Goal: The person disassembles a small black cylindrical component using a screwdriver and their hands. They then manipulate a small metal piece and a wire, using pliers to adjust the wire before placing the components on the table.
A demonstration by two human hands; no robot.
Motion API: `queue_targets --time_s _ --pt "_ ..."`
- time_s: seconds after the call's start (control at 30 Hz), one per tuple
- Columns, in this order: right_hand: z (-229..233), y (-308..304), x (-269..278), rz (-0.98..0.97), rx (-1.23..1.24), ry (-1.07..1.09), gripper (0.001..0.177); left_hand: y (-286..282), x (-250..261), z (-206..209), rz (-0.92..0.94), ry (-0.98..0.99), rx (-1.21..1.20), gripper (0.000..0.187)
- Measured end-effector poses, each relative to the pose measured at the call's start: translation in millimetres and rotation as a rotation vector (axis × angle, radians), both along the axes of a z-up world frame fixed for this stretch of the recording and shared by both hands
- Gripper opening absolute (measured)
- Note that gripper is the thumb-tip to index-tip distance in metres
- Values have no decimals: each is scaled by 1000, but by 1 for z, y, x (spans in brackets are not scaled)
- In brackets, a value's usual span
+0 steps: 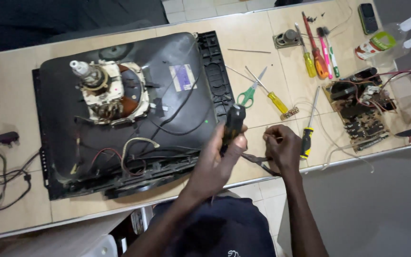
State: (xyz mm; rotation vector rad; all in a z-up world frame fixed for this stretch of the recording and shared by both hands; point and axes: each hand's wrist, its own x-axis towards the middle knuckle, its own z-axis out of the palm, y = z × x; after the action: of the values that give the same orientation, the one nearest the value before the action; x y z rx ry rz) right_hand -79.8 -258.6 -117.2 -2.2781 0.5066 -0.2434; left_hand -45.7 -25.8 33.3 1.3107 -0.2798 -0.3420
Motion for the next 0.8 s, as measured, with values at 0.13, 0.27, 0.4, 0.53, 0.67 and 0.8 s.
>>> queue_targets --time_s 0.13,0.27,0.4,0.53,0.67,0.8 --pt "-17 -13 -1 88 -130 -41 19 28 0 1 -89 215 -174 45" --pt "30 -13 -1 60 28 25 37 54 10 44 -68 314 -207 55" --pt "118 15 17 106 247 -88 22 65 35 96 -7 101 -173 49" --pt "215 51 40 249 220 -248 17 45 79 105 19 -176 14 71" --pt "287 67 78 408 49 -512 25 11 127 122 130 -570 165 54" --pt "295 39 161 395 -507 -590 42 -23 189 126 216 -933 183 40"
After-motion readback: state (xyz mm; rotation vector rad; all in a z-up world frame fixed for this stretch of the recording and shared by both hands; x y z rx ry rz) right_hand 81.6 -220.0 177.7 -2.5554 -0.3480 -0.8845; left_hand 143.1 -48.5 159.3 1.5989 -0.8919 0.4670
